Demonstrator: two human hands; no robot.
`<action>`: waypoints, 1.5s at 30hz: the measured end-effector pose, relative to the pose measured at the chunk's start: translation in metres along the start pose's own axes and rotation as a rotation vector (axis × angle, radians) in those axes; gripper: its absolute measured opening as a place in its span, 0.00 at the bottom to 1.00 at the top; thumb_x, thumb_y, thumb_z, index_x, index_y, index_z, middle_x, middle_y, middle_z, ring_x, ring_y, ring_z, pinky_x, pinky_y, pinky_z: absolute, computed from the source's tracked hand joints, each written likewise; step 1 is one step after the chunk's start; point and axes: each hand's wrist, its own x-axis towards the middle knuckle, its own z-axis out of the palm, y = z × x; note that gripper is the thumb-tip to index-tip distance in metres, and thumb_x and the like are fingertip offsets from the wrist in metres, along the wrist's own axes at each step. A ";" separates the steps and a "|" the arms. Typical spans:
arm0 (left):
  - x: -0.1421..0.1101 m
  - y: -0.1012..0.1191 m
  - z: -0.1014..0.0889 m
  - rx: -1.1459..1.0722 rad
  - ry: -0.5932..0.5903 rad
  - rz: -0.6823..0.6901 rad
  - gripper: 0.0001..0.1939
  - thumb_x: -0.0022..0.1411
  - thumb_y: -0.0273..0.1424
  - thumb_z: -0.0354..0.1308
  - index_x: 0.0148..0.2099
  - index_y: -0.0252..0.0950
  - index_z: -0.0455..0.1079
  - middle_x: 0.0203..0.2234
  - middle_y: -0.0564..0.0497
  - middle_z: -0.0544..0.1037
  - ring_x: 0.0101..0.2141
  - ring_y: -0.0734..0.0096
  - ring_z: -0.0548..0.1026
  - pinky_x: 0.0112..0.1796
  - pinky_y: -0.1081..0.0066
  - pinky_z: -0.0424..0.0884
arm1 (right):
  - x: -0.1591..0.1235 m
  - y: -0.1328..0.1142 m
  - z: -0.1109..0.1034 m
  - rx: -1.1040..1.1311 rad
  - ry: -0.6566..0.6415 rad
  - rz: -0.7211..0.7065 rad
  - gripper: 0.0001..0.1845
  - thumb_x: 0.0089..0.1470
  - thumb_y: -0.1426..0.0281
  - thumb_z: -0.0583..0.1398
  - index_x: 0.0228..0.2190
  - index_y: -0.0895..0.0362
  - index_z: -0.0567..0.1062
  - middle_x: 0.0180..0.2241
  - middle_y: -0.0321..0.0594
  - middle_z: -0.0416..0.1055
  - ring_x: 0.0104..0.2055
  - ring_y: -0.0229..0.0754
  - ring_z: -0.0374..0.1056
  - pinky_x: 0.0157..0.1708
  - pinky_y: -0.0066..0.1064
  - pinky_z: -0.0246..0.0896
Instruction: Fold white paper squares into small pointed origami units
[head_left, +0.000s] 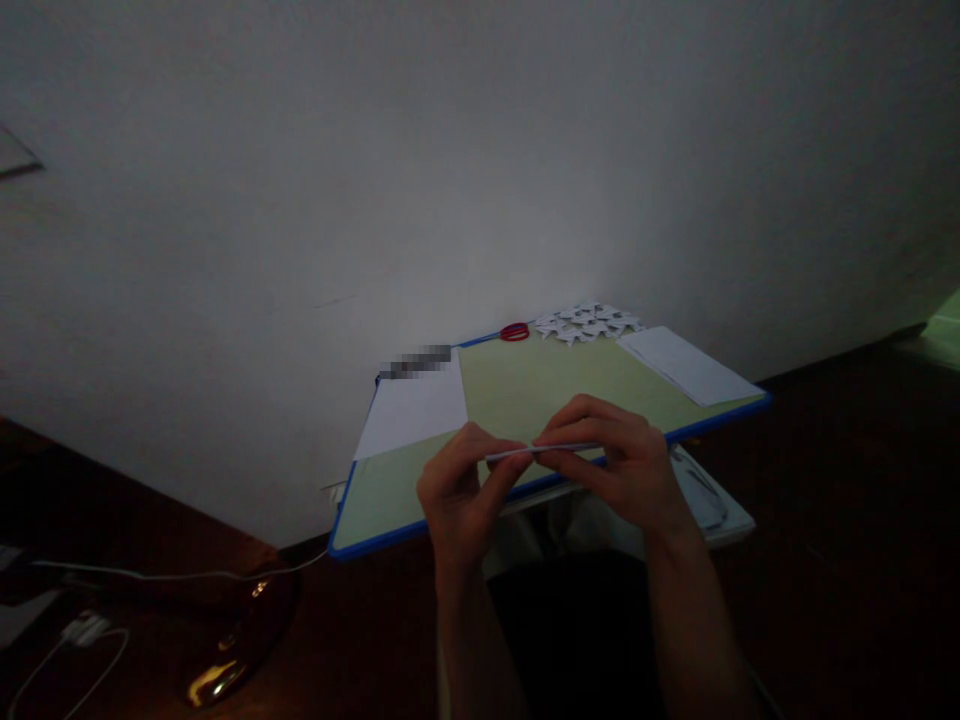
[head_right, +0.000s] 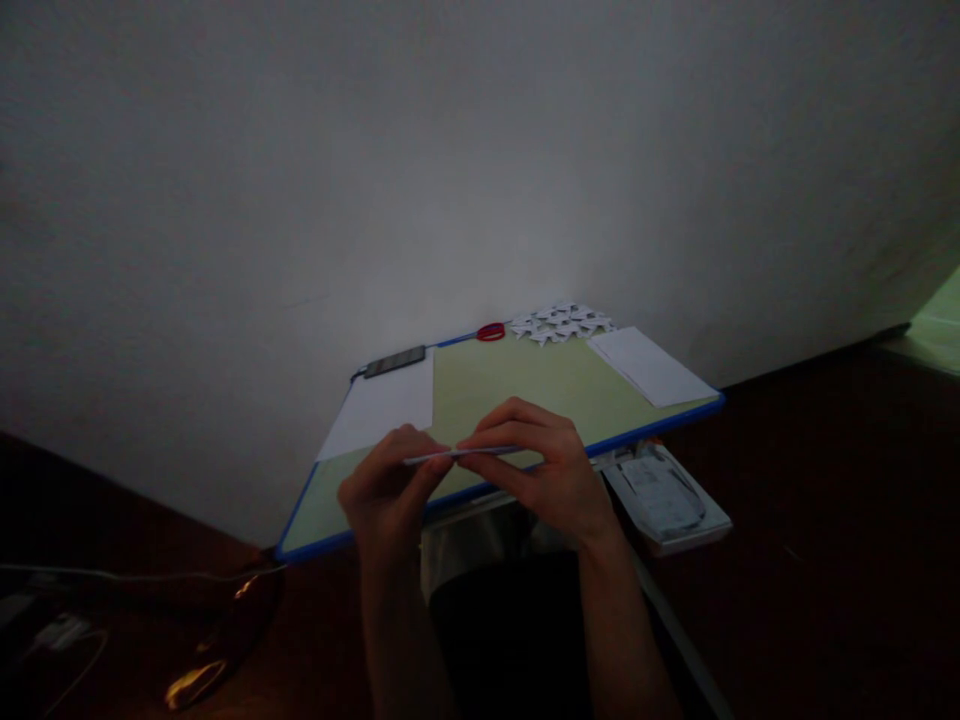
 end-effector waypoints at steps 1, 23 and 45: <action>0.000 0.001 0.000 0.001 -0.001 0.010 0.04 0.58 0.26 0.69 0.36 0.41 0.80 0.26 0.53 0.78 0.28 0.71 0.72 0.31 0.69 0.68 | 0.000 -0.001 0.000 -0.015 0.010 -0.007 0.06 0.56 0.72 0.69 0.37 0.50 0.84 0.33 0.37 0.77 0.34 0.41 0.74 0.34 0.34 0.71; -0.002 -0.001 -0.005 0.050 -0.039 0.059 0.13 0.55 0.19 0.71 0.38 0.42 0.81 0.26 0.55 0.79 0.28 0.73 0.72 0.30 0.69 0.66 | -0.008 0.007 -0.014 -0.025 -0.122 0.018 0.13 0.58 0.72 0.67 0.45 0.47 0.84 0.33 0.37 0.73 0.35 0.38 0.71 0.34 0.32 0.66; 0.002 0.000 0.005 -0.150 -0.162 -0.058 0.05 0.59 0.22 0.68 0.36 0.36 0.78 0.29 0.51 0.79 0.31 0.71 0.75 0.34 0.70 0.70 | -0.009 -0.004 -0.015 0.017 -0.070 0.102 0.10 0.56 0.73 0.69 0.41 0.49 0.84 0.32 0.35 0.72 0.33 0.38 0.69 0.30 0.30 0.64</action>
